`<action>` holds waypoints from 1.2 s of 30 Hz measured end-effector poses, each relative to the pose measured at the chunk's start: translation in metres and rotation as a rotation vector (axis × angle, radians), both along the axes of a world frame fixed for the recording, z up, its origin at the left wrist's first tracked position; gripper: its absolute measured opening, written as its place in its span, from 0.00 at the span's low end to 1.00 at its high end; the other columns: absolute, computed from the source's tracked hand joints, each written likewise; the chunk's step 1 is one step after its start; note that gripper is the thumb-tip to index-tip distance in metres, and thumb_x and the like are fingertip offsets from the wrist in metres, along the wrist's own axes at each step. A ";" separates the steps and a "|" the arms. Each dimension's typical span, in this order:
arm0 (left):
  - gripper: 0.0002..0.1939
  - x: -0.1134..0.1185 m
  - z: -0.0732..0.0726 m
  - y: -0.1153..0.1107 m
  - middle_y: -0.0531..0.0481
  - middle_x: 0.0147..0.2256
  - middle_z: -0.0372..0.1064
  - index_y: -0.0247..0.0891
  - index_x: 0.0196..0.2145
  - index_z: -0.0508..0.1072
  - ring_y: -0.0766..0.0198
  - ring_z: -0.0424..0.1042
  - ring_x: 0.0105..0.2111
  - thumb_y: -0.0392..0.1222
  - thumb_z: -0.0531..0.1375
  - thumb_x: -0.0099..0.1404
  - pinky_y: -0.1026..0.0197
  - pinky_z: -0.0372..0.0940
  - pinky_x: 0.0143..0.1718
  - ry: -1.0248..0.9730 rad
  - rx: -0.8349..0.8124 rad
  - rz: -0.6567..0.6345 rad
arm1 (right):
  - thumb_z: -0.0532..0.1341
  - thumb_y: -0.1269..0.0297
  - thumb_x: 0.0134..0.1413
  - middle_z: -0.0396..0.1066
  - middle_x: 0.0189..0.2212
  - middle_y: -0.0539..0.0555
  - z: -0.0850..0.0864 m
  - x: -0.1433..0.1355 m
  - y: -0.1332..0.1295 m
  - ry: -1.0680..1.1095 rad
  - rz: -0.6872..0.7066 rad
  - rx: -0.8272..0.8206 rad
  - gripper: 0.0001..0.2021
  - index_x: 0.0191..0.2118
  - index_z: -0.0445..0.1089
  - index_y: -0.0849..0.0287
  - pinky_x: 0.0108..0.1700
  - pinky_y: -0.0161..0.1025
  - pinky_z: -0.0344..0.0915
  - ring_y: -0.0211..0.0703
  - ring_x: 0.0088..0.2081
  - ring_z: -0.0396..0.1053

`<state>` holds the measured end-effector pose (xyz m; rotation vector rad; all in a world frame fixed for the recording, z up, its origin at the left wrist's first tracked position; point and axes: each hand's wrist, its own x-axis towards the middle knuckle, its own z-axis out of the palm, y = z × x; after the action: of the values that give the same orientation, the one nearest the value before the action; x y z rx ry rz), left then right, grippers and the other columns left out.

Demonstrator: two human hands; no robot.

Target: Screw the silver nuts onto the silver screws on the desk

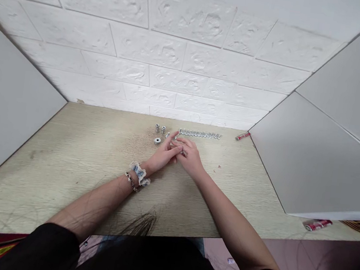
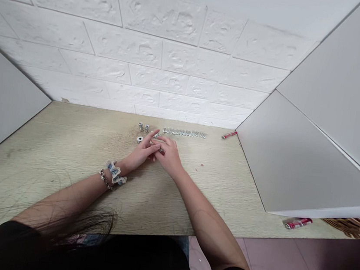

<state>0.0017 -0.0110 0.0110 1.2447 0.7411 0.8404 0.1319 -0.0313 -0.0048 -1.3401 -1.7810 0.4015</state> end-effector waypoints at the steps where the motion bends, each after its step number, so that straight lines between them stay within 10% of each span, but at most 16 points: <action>1: 0.40 0.000 0.000 0.001 0.57 0.19 0.63 0.38 0.62 0.48 0.72 0.61 0.16 0.46 0.60 0.56 0.68 0.55 0.19 -0.013 -0.015 0.018 | 0.58 0.67 0.50 0.68 0.46 0.54 0.001 0.000 -0.001 0.005 0.000 -0.001 0.12 0.41 0.73 0.51 0.54 0.51 0.57 0.48 0.50 0.62; 14: 0.34 -0.002 -0.004 0.008 0.57 0.21 0.65 0.38 0.57 0.60 0.74 0.62 0.17 0.47 0.63 0.53 0.69 0.57 0.21 -0.079 -0.060 0.114 | 0.57 0.61 0.53 0.70 0.43 0.55 0.006 0.007 0.001 0.035 -0.033 0.089 0.09 0.37 0.73 0.53 0.53 0.49 0.59 0.45 0.48 0.64; 30: 0.19 0.000 -0.001 0.007 0.55 0.22 0.69 0.34 0.37 0.75 0.75 0.63 0.20 0.47 0.65 0.49 0.69 0.61 0.26 -0.049 -0.063 0.089 | 0.51 0.63 0.58 0.68 0.29 0.56 0.000 0.013 0.004 -0.456 -0.098 0.336 0.11 0.35 0.70 0.58 0.40 0.41 0.61 0.44 0.34 0.63; 36: 0.24 0.002 -0.005 0.010 0.50 0.27 0.72 0.32 0.42 0.73 0.70 0.68 0.25 0.49 0.65 0.49 0.66 0.64 0.27 0.068 -0.026 0.112 | 0.54 0.63 0.54 0.66 0.27 0.53 -0.008 0.013 0.009 -0.225 -0.116 0.214 0.10 0.34 0.71 0.59 0.37 0.37 0.61 0.40 0.31 0.62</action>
<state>0.0039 -0.0015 0.0063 1.2225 0.8806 0.8798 0.1445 -0.0220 -0.0128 -1.3682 -1.8571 -0.0053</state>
